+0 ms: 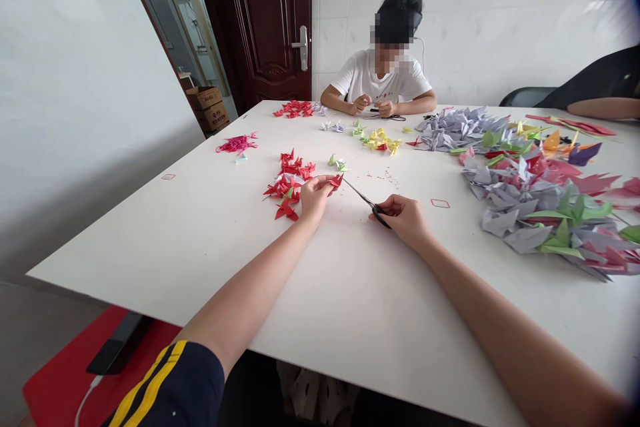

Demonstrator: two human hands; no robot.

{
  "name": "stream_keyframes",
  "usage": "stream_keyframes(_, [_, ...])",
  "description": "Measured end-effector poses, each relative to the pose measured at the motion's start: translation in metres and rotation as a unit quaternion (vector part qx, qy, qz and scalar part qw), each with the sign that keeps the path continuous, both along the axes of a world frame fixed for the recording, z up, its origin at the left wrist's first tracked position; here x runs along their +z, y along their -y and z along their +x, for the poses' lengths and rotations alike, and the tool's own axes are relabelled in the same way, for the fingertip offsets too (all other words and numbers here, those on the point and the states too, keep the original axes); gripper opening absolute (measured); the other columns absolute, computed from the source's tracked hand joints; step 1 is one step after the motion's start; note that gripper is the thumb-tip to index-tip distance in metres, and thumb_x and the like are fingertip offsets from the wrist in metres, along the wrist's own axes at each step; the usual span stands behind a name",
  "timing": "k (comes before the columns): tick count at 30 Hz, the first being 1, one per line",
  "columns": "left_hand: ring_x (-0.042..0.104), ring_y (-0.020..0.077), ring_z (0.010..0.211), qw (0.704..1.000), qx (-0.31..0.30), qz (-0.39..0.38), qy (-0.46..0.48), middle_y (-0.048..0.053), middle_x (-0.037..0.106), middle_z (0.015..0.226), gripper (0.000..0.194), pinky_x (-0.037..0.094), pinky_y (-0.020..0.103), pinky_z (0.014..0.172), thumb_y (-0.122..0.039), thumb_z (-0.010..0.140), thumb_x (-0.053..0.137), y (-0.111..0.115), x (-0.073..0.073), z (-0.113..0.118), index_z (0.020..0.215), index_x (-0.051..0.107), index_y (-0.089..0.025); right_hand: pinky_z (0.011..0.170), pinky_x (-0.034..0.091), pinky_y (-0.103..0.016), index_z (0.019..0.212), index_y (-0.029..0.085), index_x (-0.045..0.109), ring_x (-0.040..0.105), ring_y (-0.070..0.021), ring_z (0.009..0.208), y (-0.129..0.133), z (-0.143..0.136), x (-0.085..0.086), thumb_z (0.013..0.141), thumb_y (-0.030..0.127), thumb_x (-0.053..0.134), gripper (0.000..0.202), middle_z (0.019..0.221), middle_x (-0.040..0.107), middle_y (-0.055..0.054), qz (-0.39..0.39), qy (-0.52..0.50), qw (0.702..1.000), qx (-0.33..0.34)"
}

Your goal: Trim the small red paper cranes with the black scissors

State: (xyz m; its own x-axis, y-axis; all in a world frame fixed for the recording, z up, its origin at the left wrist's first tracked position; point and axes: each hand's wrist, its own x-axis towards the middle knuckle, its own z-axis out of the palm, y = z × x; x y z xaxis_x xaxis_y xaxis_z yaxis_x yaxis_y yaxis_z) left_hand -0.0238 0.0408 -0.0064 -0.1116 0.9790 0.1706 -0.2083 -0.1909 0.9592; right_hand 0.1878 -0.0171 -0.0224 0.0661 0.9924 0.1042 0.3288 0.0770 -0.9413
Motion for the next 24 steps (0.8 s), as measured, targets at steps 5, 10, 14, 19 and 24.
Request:
stream_keyframes(5, [0.066,0.0149,0.076,1.0,0.011,-0.009,0.006,0.005,0.073,0.08,0.017,0.05,0.03,0.078,-0.023,0.067,0.07,-0.001,-0.002,0.0,0.082,0.074,-0.017,0.061,0.051,-0.031,0.076,0.022,0.061,0.071,-0.0243,0.076,0.0,0.0,0.0,0.063,0.049,0.084,0.037,0.079,0.076,-0.006,-0.001,0.003,1.0,0.009])
stream_keyframes(10, [0.064,0.0134,0.074,1.0,0.011,-0.013,0.008,0.004,0.072,0.078,0.019,0.049,0.028,0.076,-0.022,0.066,0.07,-0.003,-0.002,-0.001,0.083,0.074,-0.017,0.059,0.05,-0.03,0.077,0.023,0.058,0.069,-0.0219,0.073,-0.002,0.005,0.002,0.063,0.048,0.084,0.039,0.08,0.076,-0.005,0.01,0.011,0.999,0.03])
stream_keyframes(14, [0.061,0.0113,0.07,0.999,0.019,-0.026,0.023,0.003,0.069,0.074,0.018,0.048,0.027,0.073,-0.022,0.065,0.069,-0.003,0.0,-0.001,0.081,0.073,-0.017,0.059,0.05,-0.029,0.075,0.022,0.056,0.07,-0.0235,0.076,-0.002,0.014,0.009,0.06,0.052,0.085,0.044,0.079,0.075,-0.006,-0.034,0.017,0.996,0.085])
stream_keyframes(19, [0.059,0.0107,0.068,0.999,0.018,-0.034,0.029,0.002,0.067,0.071,0.018,0.045,0.026,0.069,-0.02,0.063,0.067,-0.002,0.003,-0.001,0.08,0.072,-0.017,0.058,0.048,-0.028,0.075,0.021,0.058,0.072,-0.0261,0.082,0.001,0.018,0.018,0.061,0.047,0.086,0.041,0.078,0.075,-0.007,-0.066,0.028,0.992,0.105])
stream_keyframes(24, [0.059,0.0106,0.067,0.999,0.017,-0.042,0.03,0.001,0.067,0.07,0.018,0.046,0.026,0.069,-0.019,0.062,0.067,-0.002,0.004,0.0,0.08,0.071,-0.018,0.057,0.047,-0.026,0.075,0.021,0.058,0.072,-0.0258,0.083,0.001,0.017,0.015,0.063,0.044,0.085,0.037,0.08,0.076,-0.007,-0.065,0.022,0.994,0.09])
